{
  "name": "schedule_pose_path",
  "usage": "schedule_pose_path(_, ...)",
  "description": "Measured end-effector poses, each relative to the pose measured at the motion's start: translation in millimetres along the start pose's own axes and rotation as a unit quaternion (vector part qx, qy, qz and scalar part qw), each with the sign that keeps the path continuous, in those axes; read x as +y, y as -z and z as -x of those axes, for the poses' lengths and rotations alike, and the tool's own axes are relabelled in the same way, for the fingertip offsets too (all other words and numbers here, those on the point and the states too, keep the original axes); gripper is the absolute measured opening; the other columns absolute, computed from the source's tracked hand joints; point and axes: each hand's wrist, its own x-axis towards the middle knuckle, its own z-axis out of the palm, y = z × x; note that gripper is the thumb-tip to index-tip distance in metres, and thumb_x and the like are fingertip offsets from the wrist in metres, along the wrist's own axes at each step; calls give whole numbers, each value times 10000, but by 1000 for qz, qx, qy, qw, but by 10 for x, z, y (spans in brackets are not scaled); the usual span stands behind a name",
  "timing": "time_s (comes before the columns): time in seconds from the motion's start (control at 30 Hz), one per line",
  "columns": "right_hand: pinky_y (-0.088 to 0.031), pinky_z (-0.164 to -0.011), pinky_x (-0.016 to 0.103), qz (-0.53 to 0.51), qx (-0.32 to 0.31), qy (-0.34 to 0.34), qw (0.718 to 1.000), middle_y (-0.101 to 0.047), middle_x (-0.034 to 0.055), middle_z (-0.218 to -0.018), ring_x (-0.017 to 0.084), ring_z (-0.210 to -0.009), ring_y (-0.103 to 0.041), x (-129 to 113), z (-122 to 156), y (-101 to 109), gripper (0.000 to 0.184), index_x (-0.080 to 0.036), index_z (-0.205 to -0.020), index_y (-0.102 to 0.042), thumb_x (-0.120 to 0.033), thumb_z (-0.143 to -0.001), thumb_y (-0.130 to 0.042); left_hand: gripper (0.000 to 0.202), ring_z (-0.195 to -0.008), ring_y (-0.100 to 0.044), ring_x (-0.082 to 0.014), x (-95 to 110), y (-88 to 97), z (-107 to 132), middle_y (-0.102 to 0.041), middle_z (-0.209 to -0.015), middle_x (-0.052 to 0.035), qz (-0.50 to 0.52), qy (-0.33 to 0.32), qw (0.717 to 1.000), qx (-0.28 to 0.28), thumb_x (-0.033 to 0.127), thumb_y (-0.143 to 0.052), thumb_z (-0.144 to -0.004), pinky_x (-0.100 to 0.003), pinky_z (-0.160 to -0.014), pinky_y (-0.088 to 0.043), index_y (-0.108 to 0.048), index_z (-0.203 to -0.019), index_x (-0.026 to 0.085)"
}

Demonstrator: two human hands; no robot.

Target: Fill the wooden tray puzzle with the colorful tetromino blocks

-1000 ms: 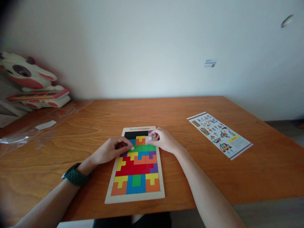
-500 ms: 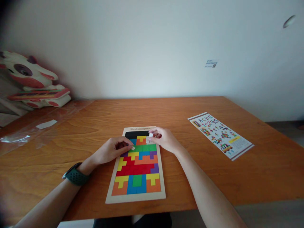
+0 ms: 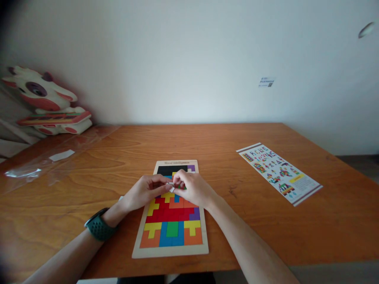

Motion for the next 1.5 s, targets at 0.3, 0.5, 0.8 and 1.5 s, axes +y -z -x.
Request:
schedule_pose_path(0.3, -490, -667, 288, 116, 40, -62, 990, -653, 45, -902, 151, -736, -620, 298, -17, 269, 250, -195, -945, -702, -346, -774, -805, 290, -865, -655, -178, 43, 35, 10, -720, -938, -53, -61, -18, 997, 38, 450, -664, -864, -265, -749, -508, -726, -928, 173)
schedule_pose_path(0.5, -453, -633, 265, 57, 17, -133, 989, -627, 31, -836, 126, -678, -579, 403, -31, 276, 240, -175, -956, -747, -323, -774, -799, 289, -859, -655, -175, -54, 23, -13, -716, -919, -44, -55, -18, 997, 42, 452, -682, -853, -263, -743, -508, -713, -928, 174)
schedule_pose_path(0.8, -426, -614, 261, 18, 25, -166, 986, -621, 17, -811, 124, -652, -533, 404, -42, 278, 308, -154, -940, -687, -295, -705, -828, 289, -861, -649, -171, -36, 12, -15, -702, -923, -47, -63, -23, 996, 50, 446, -682, -854, -253, -729, -508, -701, -926, 166)
schedule_pose_path(1.5, -537, -648, 248, -77, 52, -33, 995, -759, 16, -790, 142, -698, -699, 41, -31, 26, 48, -201, -849, -736, -198, -801, -742, 231, -942, -723, -221, 29, -64, 26, -780, -973, -48, 19, -44, 997, 63, 401, -734, -807, -308, -880, -571, -763, -891, 188)
